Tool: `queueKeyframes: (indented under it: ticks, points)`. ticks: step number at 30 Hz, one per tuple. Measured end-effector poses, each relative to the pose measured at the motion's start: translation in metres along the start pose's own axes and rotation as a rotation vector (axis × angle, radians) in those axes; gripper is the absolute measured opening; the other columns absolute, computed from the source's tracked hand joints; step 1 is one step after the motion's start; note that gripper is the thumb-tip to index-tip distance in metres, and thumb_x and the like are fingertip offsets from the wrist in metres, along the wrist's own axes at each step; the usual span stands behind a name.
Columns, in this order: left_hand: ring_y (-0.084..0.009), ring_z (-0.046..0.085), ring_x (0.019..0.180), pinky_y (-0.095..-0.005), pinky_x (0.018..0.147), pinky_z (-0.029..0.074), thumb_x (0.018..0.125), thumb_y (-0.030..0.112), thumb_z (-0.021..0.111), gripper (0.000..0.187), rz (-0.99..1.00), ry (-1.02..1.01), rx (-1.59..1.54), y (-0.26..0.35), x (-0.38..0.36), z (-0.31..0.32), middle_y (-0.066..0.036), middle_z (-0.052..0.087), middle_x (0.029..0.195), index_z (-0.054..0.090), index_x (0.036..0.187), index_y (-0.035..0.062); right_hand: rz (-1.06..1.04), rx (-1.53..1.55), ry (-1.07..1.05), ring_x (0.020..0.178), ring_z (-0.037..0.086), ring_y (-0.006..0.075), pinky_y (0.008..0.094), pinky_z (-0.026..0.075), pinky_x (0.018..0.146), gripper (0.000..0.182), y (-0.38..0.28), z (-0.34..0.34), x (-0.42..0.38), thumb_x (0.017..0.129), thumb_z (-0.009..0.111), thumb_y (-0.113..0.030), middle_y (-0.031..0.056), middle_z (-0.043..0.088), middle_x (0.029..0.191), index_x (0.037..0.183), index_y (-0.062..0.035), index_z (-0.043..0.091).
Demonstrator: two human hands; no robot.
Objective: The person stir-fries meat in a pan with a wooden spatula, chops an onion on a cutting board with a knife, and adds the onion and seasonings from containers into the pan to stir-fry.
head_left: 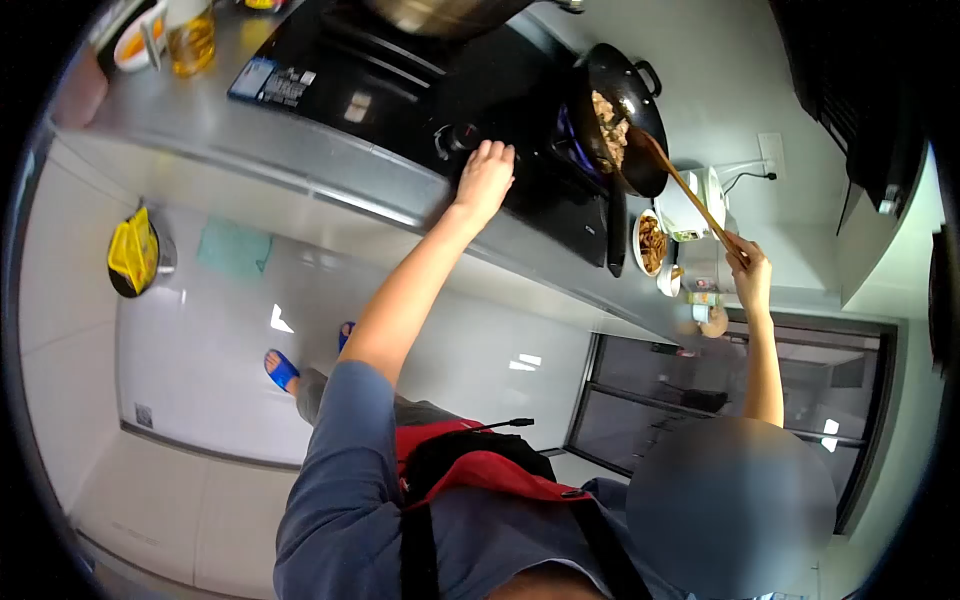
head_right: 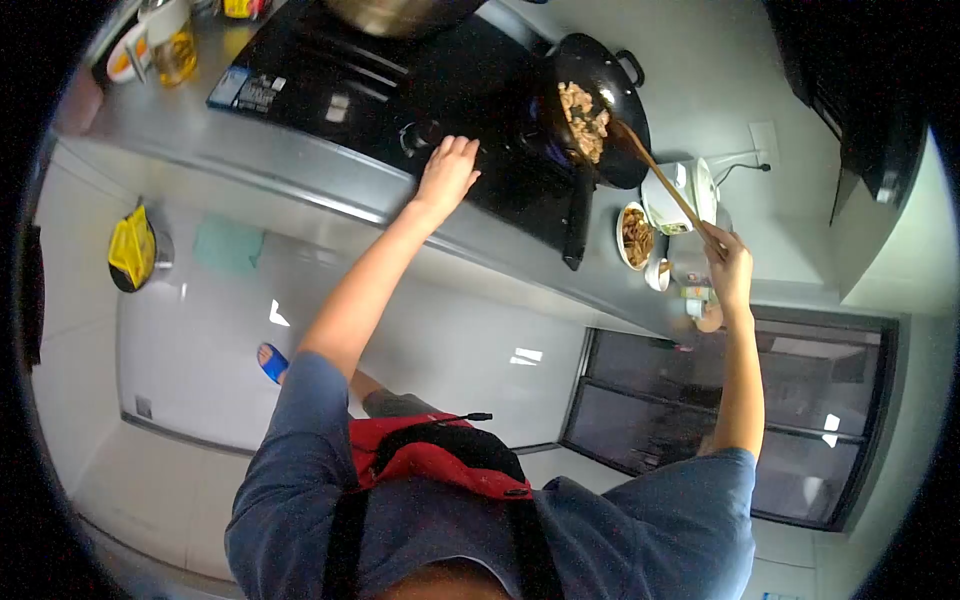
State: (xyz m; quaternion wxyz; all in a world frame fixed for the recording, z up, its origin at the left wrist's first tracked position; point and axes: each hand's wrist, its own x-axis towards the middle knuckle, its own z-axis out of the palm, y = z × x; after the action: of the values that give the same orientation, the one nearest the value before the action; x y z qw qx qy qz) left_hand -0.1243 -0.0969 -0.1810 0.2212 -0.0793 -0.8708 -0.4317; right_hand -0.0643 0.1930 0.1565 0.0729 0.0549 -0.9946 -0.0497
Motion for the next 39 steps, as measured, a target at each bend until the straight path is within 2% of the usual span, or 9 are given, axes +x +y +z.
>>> queueKeyframes:
  ticks: [5,7,12,16,20,22,27,31,39]
  points:
    - [-0.0273,0.05,0.095,-0.0324,0.086,0.046,0.065,0.011,0.073,0.041,0.013,0.044,0.089,-0.003,0.002,0.017,-0.014,0.054,0.094,0.056,0.099,-0.0052,0.027,-0.021,-0.017,0.075,0.057,0.0209,0.0303,0.045,0.07,0.036,-0.011,-0.002,0.011,0.075,0.061,0.004,0.0108,0.061,0.085,0.108,-0.0067,0.064]
    - [-0.0265,0.05,0.094,-0.0316,0.084,0.047,0.065,0.011,0.073,0.037,0.024,0.094,0.105,-0.003,0.003,0.018,-0.014,0.054,0.092,0.056,0.093,-0.0043,-0.034,-0.006,0.019,0.056,0.045,0.0083,0.0232,0.04,0.052,0.039,-0.012,0.0,0.014,0.077,0.059,0.004,0.0016,0.057,0.077,0.113,-0.0097,0.063]
    - [-0.0263,0.051,0.092,-0.0312,0.083,0.048,0.065,0.01,0.073,0.03,-0.008,0.106,0.117,0.0,0.004,0.019,-0.013,0.054,0.09,0.055,0.086,-0.0017,-0.07,-0.027,0.022,0.056,0.045,0.0083,0.0231,0.04,0.052,0.039,-0.007,-0.001,0.022,0.077,0.06,0.004,0.0015,0.057,0.078,0.113,-0.0101,0.063]
    - [-0.027,0.051,0.095,-0.0322,0.083,0.047,0.067,0.012,0.072,0.035,-0.038,0.045,0.148,0.006,0.002,0.011,-0.014,0.054,0.095,0.056,0.095,-0.003,-0.065,-0.074,-0.012,0.058,0.047,0.0096,0.0241,0.041,0.054,0.04,-0.014,-0.008,0.021,0.075,0.06,0.006,0.003,0.058,0.08,0.111,-0.0101,0.064]
    - [-0.0313,0.052,0.097,-0.0381,0.081,0.048,0.084,0.031,0.059,0.043,-0.092,0.175,-0.124,0.05,-0.024,-0.026,-0.016,0.054,0.109,0.054,0.108,-0.0039,-0.114,-0.082,-0.061,0.062,0.05,0.0135,0.0268,0.042,0.058,0.039,-0.025,-0.031,0.015,0.073,0.061,0.007,0.0052,0.057,0.079,0.108,-0.0093,0.065]
    - [-0.0301,0.062,0.084,-0.0375,0.075,0.049,0.092,0.045,0.043,0.048,-0.334,-0.222,-0.654,0.087,-0.037,-0.057,-0.017,0.064,0.086,0.06,0.096,0.0,-0.203,-0.079,-0.185,0.065,0.052,0.019,0.0292,0.043,0.062,0.038,-0.037,-0.028,0.019,0.071,0.062,0.007,0.0074,0.055,0.078,0.105,-0.0093,0.066]
    - [-0.0172,0.058,0.1,-0.0331,0.092,0.037,0.092,0.054,0.036,0.06,-0.657,-0.687,-1.267,0.161,-0.043,-0.072,-0.008,0.067,0.098,0.06,0.11,0.0026,-0.202,-0.009,0.014,0.079,0.059,0.0351,0.0401,0.046,0.07,0.03,-0.018,0.036,0.053,0.074,0.06,-0.002,0.0183,0.062,0.087,0.103,-0.0096,0.066]
    - [-0.0136,0.056,0.097,-0.0306,0.089,0.037,0.092,0.052,0.039,0.054,-0.749,-0.622,-1.23,0.183,-0.033,-0.065,-0.005,0.067,0.096,0.061,0.111,0.0064,-0.145,0.042,0.19,0.081,0.061,0.0367,0.0433,0.049,0.073,0.03,0.013,0.076,0.089,0.073,0.058,-0.002,0.0208,0.063,0.088,0.101,-0.0079,0.066]
    - [-0.0097,0.05,0.087,-0.0268,0.08,0.038,0.093,0.046,0.043,0.046,-0.788,-0.679,-1.057,0.179,-0.024,-0.071,-0.001,0.062,0.087,0.063,0.109,0.0079,-0.224,0.068,0.147,0.076,0.059,0.0353,0.043,0.048,0.069,0.047,0.009,0.093,0.073,0.069,0.051,0.007,0.0161,0.056,0.083,0.108,-0.0155,0.065]
